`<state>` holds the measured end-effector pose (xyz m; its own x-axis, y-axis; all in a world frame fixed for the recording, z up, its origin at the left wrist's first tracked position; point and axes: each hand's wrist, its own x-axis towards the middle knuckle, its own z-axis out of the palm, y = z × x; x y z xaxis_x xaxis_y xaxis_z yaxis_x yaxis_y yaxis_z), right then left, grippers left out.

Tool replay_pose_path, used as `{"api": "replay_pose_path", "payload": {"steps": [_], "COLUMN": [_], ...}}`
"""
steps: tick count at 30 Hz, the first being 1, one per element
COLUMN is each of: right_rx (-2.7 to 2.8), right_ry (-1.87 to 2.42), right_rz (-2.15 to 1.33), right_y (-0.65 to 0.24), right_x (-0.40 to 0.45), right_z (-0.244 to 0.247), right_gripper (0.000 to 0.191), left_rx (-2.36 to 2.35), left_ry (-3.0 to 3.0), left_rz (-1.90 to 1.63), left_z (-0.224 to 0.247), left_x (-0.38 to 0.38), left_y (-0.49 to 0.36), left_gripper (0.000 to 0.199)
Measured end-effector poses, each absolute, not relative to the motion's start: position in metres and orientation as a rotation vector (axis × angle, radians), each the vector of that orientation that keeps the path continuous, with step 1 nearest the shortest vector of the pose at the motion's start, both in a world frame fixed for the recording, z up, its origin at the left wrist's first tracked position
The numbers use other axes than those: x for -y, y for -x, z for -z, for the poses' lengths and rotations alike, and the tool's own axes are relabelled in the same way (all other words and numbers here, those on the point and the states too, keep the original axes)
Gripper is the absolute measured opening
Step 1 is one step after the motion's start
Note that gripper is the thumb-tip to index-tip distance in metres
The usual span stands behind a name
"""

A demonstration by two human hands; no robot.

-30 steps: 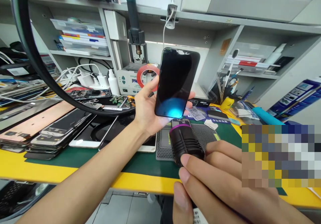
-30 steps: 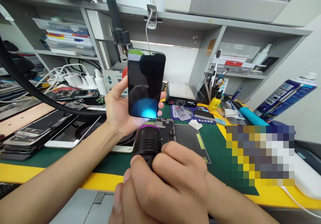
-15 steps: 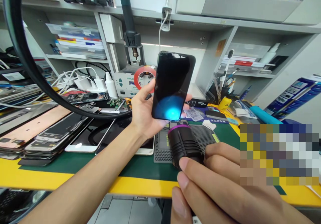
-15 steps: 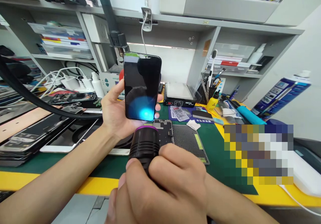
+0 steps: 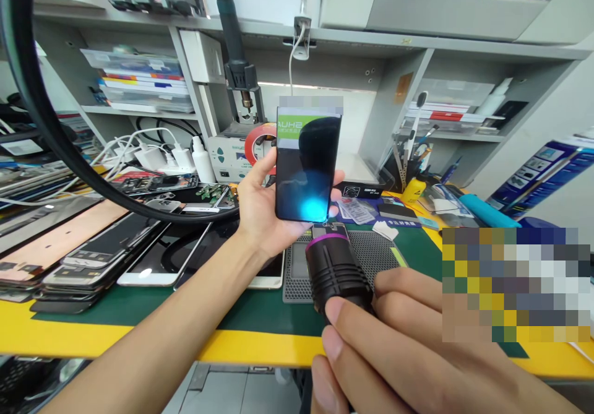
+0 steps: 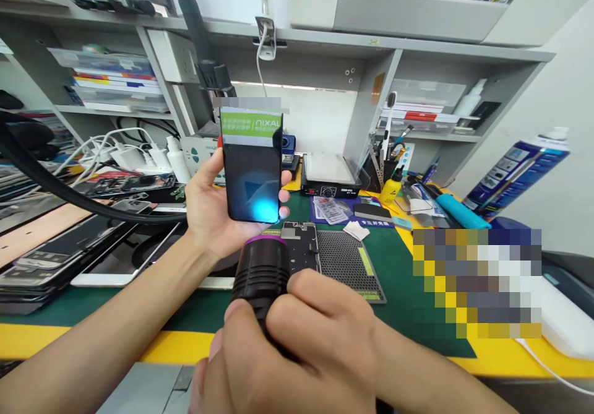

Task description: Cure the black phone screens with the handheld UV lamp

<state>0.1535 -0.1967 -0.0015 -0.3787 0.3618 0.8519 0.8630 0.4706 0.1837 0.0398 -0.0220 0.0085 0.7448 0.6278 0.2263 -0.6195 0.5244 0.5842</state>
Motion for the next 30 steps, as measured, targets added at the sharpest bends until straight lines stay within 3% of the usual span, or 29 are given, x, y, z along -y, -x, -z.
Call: {"api": "replay_pose_path", "payload": {"steps": [6,20,30], "right_rx": [2.075,1.877,1.758], "right_ry": [1.052,0.990,1.018], "right_rz": [0.731,0.798,0.762], "right_y": [-0.166,-0.149,-0.140], "right_x": [0.197,0.193,0.191], "right_z": [0.002,0.005,0.004], "right_gripper": [0.027,0.007,0.016], "left_rx": [-0.004,-0.011,-0.045], "left_ry": [-0.669,-0.667,-0.659], "left_rz": [-0.748,-0.755,-0.739], "left_z": [-0.008,-0.006,-0.006], "left_x": [0.020,0.019,0.020], "left_y": [-0.040,-0.040,-0.038], "left_gripper": [0.064,0.062,0.060]}}
